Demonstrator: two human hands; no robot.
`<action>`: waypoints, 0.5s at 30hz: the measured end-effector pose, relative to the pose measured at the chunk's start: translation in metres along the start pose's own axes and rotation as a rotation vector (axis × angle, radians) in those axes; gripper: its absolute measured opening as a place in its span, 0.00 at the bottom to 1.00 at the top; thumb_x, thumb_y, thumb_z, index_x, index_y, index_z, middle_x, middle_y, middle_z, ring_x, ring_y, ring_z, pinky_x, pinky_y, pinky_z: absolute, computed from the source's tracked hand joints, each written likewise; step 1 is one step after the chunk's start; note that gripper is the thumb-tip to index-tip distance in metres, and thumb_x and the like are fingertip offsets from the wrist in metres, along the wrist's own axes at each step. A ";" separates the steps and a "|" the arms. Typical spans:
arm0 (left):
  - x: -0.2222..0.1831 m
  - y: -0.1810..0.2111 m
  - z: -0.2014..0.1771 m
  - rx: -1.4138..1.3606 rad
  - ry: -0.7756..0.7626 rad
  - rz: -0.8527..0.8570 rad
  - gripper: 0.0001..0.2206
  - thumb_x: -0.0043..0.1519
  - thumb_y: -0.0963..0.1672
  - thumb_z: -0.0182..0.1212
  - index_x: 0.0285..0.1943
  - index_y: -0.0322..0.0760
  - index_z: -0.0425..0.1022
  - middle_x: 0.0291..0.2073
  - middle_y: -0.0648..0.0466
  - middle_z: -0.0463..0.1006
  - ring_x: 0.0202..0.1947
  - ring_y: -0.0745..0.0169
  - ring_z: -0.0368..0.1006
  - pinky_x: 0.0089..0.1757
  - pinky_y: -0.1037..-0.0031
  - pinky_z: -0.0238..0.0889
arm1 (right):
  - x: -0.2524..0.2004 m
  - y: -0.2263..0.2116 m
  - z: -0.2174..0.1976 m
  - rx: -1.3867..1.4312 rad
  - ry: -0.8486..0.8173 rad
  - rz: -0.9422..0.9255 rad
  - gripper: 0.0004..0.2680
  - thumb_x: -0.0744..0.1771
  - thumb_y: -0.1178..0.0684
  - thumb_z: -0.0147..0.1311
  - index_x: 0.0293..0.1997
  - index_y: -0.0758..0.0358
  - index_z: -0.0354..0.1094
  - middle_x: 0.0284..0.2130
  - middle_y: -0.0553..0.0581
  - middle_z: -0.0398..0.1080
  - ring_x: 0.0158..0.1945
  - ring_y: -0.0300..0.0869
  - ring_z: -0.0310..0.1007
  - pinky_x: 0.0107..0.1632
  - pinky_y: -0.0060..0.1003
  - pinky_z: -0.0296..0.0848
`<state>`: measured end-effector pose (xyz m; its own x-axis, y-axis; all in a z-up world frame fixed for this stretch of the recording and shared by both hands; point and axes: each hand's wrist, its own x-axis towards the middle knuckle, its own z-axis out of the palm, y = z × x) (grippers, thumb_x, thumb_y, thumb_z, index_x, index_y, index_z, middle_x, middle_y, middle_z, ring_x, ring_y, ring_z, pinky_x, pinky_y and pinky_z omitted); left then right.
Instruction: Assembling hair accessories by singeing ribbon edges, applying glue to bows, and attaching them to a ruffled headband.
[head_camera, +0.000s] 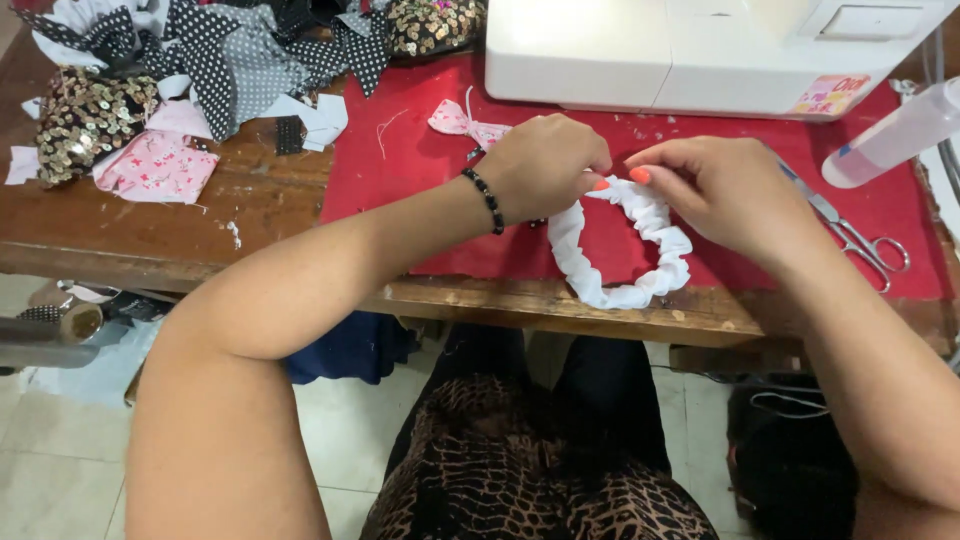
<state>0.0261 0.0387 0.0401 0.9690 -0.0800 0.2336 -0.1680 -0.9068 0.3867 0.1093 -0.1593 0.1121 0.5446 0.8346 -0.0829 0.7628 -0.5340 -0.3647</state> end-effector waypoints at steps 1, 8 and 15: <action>-0.001 0.003 -0.001 -0.003 -0.003 -0.003 0.13 0.56 0.40 0.51 0.21 0.42 0.53 0.17 0.56 0.58 0.22 0.54 0.55 0.29 0.60 0.52 | -0.003 0.003 0.000 0.002 -0.005 0.001 0.10 0.72 0.44 0.49 0.55 0.44 0.78 0.30 0.49 0.80 0.30 0.42 0.74 0.32 0.40 0.63; 0.005 0.025 -0.008 0.168 -0.164 -0.258 0.02 0.60 0.44 0.60 0.38 0.46 0.76 0.34 0.56 0.79 0.42 0.47 0.73 0.32 0.56 0.70 | -0.030 -0.001 -0.003 0.093 -0.089 0.148 0.22 0.64 0.39 0.58 0.65 0.49 0.68 0.45 0.49 0.77 0.46 0.41 0.75 0.46 0.41 0.72; -0.035 0.056 -0.014 0.587 0.559 0.378 0.12 0.59 0.34 0.54 0.29 0.44 0.64 0.25 0.58 0.60 0.25 0.63 0.54 0.37 0.72 0.58 | -0.049 0.019 0.028 0.138 0.360 -0.266 0.16 0.65 0.48 0.66 0.57 0.58 0.74 0.38 0.51 0.76 0.41 0.40 0.74 0.44 0.35 0.73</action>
<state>-0.0200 -0.0031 0.0660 0.6119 -0.3418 0.7132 -0.1898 -0.9389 -0.2871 0.0871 -0.2061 0.0830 0.4418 0.8267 0.3484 0.8519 -0.2649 -0.4519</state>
